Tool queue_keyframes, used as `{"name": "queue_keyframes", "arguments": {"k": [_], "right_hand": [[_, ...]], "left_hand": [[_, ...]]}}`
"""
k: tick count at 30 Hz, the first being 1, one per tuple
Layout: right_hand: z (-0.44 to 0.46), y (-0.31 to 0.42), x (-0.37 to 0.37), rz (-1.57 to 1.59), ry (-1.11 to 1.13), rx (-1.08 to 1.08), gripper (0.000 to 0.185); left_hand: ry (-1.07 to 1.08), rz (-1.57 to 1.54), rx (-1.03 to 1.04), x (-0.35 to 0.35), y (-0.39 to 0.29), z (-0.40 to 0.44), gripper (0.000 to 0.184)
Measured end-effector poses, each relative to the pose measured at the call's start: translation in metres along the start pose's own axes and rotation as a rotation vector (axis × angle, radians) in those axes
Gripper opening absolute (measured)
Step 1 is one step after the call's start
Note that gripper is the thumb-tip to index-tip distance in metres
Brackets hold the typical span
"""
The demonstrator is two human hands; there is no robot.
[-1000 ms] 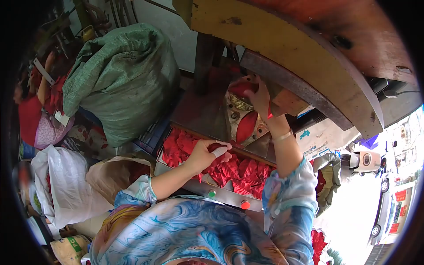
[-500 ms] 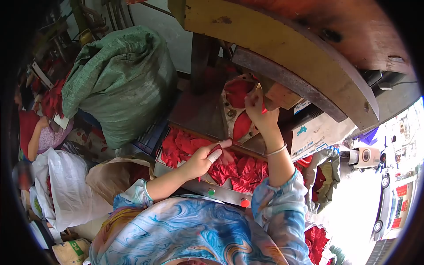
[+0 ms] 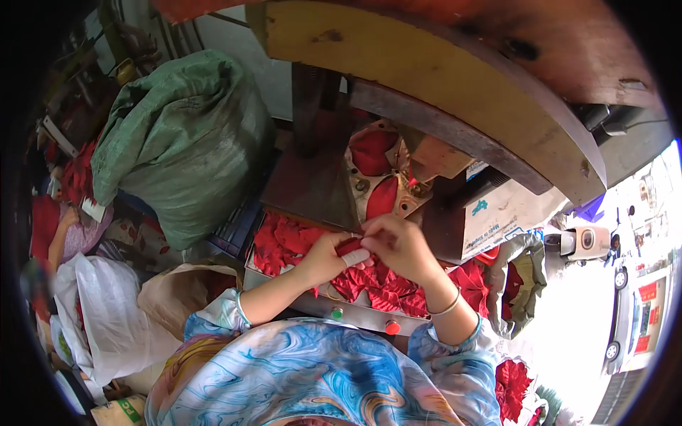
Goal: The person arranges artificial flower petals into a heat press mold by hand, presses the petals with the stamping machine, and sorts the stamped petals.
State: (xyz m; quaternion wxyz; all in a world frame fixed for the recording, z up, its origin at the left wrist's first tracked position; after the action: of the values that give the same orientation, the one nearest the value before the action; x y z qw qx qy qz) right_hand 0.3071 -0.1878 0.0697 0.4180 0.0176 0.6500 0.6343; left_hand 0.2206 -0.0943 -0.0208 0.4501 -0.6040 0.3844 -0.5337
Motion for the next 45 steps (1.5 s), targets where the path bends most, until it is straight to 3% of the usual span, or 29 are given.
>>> {"name": "queue_keyframes", "arguments": {"k": [1, 2, 3, 4, 5, 6, 7, 9, 12, 15, 16, 18, 20, 21, 23, 27, 28, 30, 32, 33, 34, 35, 36, 37, 41, 43, 45], "right_hand": [[-0.006, -0.012, -0.015, 0.102, -0.088, 0.176, 0.011], [-0.003, -0.006, -0.046, -0.146, -0.168, 0.228, 0.011], [0.002, -0.003, -0.073, -0.205, -0.35, 0.206, 0.011], [0.009, -0.002, -0.099, -0.43, -0.442, -0.132, 0.012], [0.017, -0.007, -0.118, -0.397, -0.369, 0.271, 0.012], [0.03, -0.017, -0.133, -0.428, -0.285, 0.294, 0.014], [0.043, -0.034, -0.144, -0.244, -0.273, 0.208, 0.016], [0.074, -0.08, -0.152, -0.06, -0.263, 0.123, 0.019], [0.1, -0.086, -0.151, -0.335, -0.249, -0.177, 0.053], [0.111, -0.057, -0.12, -0.564, -0.213, -0.173, 0.051], [0.105, -0.039, -0.109, -0.795, -0.304, -0.39, 0.045], [0.092, -0.036, -0.099, -1.029, -0.403, -0.599, 0.04], [0.092, -0.075, -0.11, -0.76, -0.441, -0.338, 0.036], [0.082, -0.066, -0.107, -0.76, -0.446, -0.331, 0.036], [0.051, -0.045, -0.096, -0.341, -0.405, -0.064, 0.029], [-0.017, -0.003, -0.022, -0.048, 0.017, -0.233, 0.016], [-0.023, -0.002, -0.023, -0.051, 0.013, -0.232, 0.016], [-0.033, -0.029, -0.041, 0.204, -0.137, 0.227, 0.013], [-0.02, -0.028, -0.088, 0.086, -0.286, 0.299, 0.014], [-0.011, -0.022, -0.11, -0.065, -0.32, 0.276, 0.013], [0.001, -0.017, -0.127, -0.252, -0.311, 0.102, 0.012], [0.016, -0.025, -0.14, -0.251, -0.319, 0.103, 0.012], [0.035, -0.021, -0.137, -0.353, -0.141, -0.082, 0.015], [0.041, -0.014, -0.129, -0.452, 0.039, -0.265, 0.018], [0.062, 0.001, -0.109, -0.386, 0.163, -0.16, 0.011], [0.066, 0.003, -0.105, -0.381, 0.187, -0.04, 0.01], [0.071, -0.022, -0.102, -0.29, 0.143, -0.1, 0.01]], "left_hand": [[0.056, 0.007, 0.046, 0.008, -0.001, -0.001, 0.03], [0.112, 0.013, 0.087, 0.016, 0.0, -0.004, 0.033], [0.168, 0.018, 0.123, 0.024, 0.001, -0.009, 0.037], [0.216, 0.062, 0.143, 0.029, 0.011, -0.011, 0.039], [0.23, 0.067, 0.134, 0.032, 0.01, -0.011, 0.039], [0.233, 0.01, -0.02, 0.035, 0.015, -0.011, 0.037], [0.233, -0.044, -0.171, 0.037, 0.023, -0.011, 0.035], [0.228, -0.038, -0.165, 0.038, 0.03, -0.008, 0.031], [0.174, 0.017, -0.167, 0.035, 0.032, -0.005, 0.027], [0.089, 0.086, -0.124, 0.031, 0.022, -0.003, 0.023], [0.029, 0.044, -0.099, 0.029, 0.017, -0.003, 0.022], [-0.076, -0.035, -0.065, 0.026, 0.014, 0.0, 0.021], [-0.082, -0.025, -0.077, 0.024, 0.013, 0.002, 0.021], [-0.098, -0.02, -0.087, 0.021, 0.013, 0.003, 0.021], [-0.102, -0.044, -0.118, 0.02, 0.007, 0.005, 0.021], [-0.068, 0.005, -0.061, 0.024, 0.002, 0.006, 0.022], [-0.064, 0.006, -0.061, 0.024, 0.005, 0.006, 0.022], [0.084, 0.295, 0.03, 0.033, 0.006, 0.006, 0.022], [0.1, 0.227, 0.0, 0.037, -0.003, 0.001, 0.023], [0.115, 0.157, -0.025, 0.039, -0.007, 0.0, 0.025], [0.122, 0.162, -0.025, 0.038, -0.01, 0.001, 0.025], [0.131, 0.158, 0.062, 0.035, -0.02, 0.003, 0.027], [0.139, 0.154, 0.147, 0.031, -0.03, 0.006, 0.029], [0.097, 0.125, 0.055, 0.032, -0.049, 0.008, 0.033], [0.125, -0.004, 0.218, 0.023, -0.109, 0.032, 0.044], [0.139, -0.001, 0.29, 0.022, -0.13, 0.042, 0.034], [0.088, -0.075, 0.306, 0.027, -0.144, 0.049, 0.025]]}}
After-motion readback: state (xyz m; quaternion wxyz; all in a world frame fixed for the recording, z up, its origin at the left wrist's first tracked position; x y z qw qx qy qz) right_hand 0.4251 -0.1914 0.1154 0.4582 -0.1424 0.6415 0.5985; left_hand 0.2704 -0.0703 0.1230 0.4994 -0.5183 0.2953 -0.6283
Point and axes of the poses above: each hand's wrist, its own z-axis towards the middle knuckle, its own x-axis out of the palm, y = z × x, the point moved 7 cm from there along z, towards the middle knuckle, and after that the axes turned 1 degree about x, right-handed, at the moved point
